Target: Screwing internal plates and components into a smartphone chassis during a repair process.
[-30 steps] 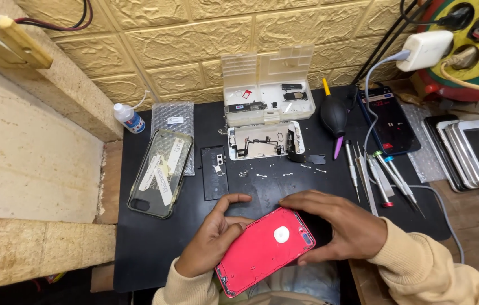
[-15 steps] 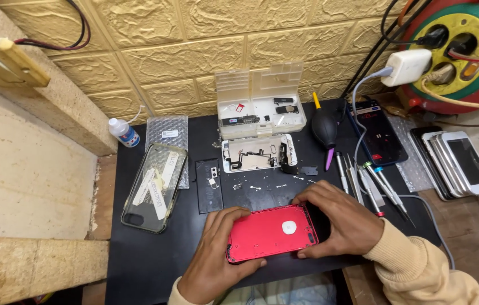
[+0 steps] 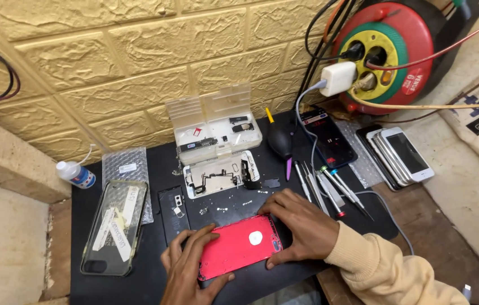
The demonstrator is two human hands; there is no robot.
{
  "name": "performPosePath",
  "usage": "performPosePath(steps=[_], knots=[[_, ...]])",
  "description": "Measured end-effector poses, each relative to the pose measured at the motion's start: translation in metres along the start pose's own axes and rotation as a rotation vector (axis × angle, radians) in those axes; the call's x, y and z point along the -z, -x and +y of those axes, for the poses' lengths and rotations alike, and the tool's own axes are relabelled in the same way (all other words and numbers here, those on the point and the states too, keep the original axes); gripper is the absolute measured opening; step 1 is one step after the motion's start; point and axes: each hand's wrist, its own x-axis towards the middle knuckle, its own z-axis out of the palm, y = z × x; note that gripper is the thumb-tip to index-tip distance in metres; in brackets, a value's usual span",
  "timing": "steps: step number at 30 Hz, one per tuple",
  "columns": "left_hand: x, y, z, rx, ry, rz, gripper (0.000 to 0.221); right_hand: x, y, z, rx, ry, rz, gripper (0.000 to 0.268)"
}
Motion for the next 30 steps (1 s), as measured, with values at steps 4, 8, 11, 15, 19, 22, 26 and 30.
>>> performPosePath(steps=[4, 8, 11, 15, 19, 22, 26, 30], knots=[[0.000, 0.000, 0.000, -0.012, -0.004, 0.008, 0.077, 0.010, 0.002, 0.000, 0.102, 0.003, 0.037, 0.096], [-0.002, 0.000, -0.004, 0.000, 0.005, 0.006, 0.079, 0.045, 0.014, 0.032, 0.013, -0.051, 0.116, 0.061], [-0.003, 0.001, -0.003, -0.012, 0.015, 0.028, 0.083, 0.062, 0.031, 0.059, -0.406, 0.089, 0.192, 0.022], [0.004, 0.002, 0.004, -0.040, 0.026, 0.023, 0.083, 0.068, 0.030, 0.059, -0.862, 0.343, -0.055, 0.028], [0.012, -0.001, 0.015, -0.036, 0.076, 0.003, 0.076, 0.062, 0.024, 0.057, -0.993, 0.428, -0.133, 0.027], [0.016, 0.001, 0.018, -0.009, 0.085, -0.015, 0.076, 0.063, 0.022, 0.052, -1.003, 0.388, -0.131, 0.025], [0.016, 0.000, 0.018, 0.020, 0.093, -0.023, 0.077, 0.065, 0.023, 0.054, -1.012, 0.329, -0.122, 0.024], [0.017, 0.000, 0.016, -0.022, 0.095, 0.024, 0.081, 0.079, 0.032, 0.054, -0.966, 0.322, -0.031, 0.030]])
